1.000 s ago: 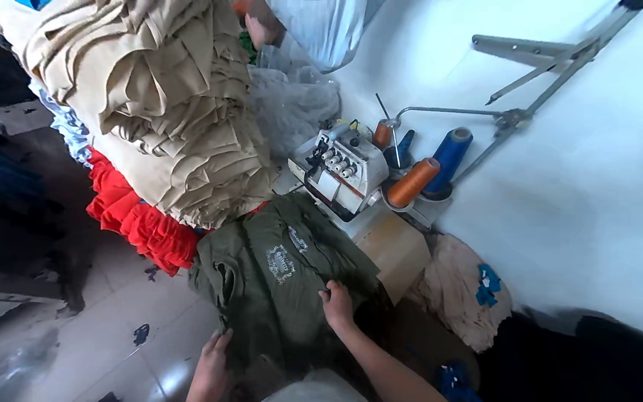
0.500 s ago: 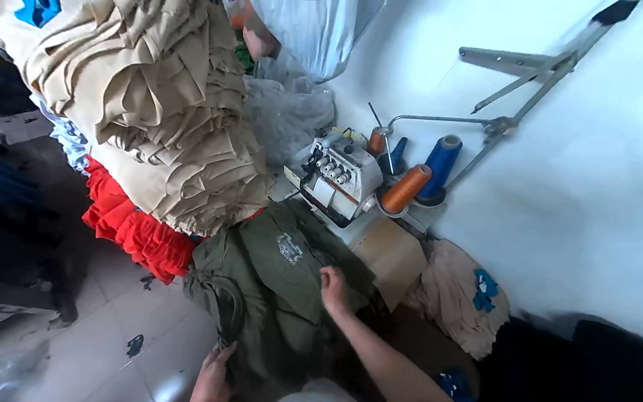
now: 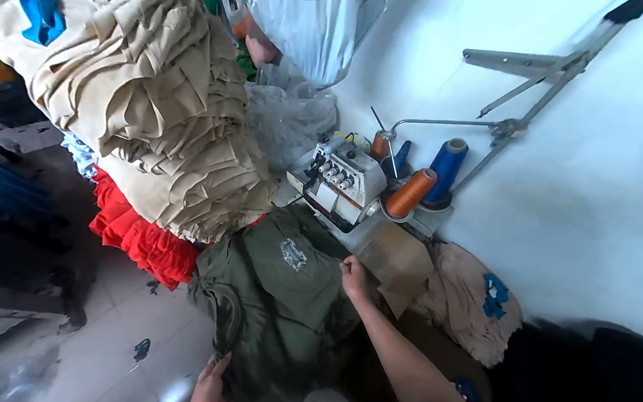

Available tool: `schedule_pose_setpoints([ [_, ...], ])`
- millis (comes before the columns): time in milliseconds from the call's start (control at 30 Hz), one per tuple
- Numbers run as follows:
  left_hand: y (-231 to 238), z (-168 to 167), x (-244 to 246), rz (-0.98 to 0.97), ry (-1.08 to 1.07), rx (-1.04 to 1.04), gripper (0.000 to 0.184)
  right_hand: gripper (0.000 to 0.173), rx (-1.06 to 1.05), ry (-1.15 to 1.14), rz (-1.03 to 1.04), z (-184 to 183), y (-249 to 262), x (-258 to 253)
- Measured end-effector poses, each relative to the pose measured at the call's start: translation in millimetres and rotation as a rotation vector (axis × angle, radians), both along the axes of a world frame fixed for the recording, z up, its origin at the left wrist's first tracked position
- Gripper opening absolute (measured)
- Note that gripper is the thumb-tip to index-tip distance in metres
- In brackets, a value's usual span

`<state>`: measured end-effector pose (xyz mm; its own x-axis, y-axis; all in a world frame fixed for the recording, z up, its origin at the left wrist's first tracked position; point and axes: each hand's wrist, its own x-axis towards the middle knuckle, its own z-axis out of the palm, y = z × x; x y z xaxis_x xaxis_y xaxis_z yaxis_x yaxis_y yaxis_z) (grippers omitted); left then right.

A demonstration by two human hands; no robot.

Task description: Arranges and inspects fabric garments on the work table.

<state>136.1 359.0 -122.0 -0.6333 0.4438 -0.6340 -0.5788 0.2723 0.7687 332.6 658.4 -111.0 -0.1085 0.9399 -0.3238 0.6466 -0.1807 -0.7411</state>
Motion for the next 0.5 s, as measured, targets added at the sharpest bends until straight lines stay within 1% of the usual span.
schedule_pose_setpoints([
  [33, -1.2, -0.1, 0.0, 0.004, -0.002, 0.007, 0.035, 0.03, -0.041, 0.052, -0.039, 6.0, -9.3, -4.6],
  [67, -1.2, 0.8, 0.6, 0.001, -0.008, 0.015, 0.036, 0.03, -0.06, 0.104, -0.031, 13.3, -23.7, -12.2],
  [100, -0.2, 2.4, 1.5, 0.002, -0.018, 0.026, 0.036, 0.028, -0.062, 0.171, 0.034, 21.2, -43.7, -22.5],
  [133, 0.5, 4.2, 2.4, 0.004, -0.036, 0.049, 0.038, 0.026, -0.061, 0.255, 0.163, 28.2, -68.5, -34.0],
  [200, 0.9, 6.3, 3.1, 0.0, -0.09, 0.126, 0.043, 0.025, -0.126, 0.418, 0.556, 41.6, -122.1, -53.6],
  [267, 2.0, 11.3, 5.5, -0.014, -0.152, 0.216, 0.059, 0.027, -0.235, 0.526, 0.927, 47.9, -159.9, -64.4],
  [300, 2.7, 13.3, 7.1, 0.0, -0.184, 0.234, 0.064, 0.029, -0.268, 0.554, 1.04, 46.7, -168.2, -66.7],
  [333, 1.8, 14.4, 7.6, -0.004, -0.195, 0.239, 0.064, 0.032, -0.279, 0.545, 1.087, 44.7, -168.4, -66.2],
  [367, -1.2, 12.8, 6.2, -0.018, -0.185, 0.239, 0.059, 0.034, -0.256, 0.491, 1.07, 43.8, -160.2, -62.6],
  [400, -4.5, 9.7, 4.4, -0.01, -0.152, 0.216, 0.051, 0.034, -0.215, 0.411, 0.993, 43.4, -144.9, -56.7],
  [433, -9.1, 8.2, 3.7, 0.018, -0.105, 0.167, 0.047, 0.034, -0.177, 0.313, 0.874, 40.9, -124.8, -49.8],
  [500, -19.6, 14.2, 6.0, 0.098, -0.015, 0.066, 0.041, 0.038, -0.14, 0.081, 0.565, 29.9, -80.8, -36.7],
])
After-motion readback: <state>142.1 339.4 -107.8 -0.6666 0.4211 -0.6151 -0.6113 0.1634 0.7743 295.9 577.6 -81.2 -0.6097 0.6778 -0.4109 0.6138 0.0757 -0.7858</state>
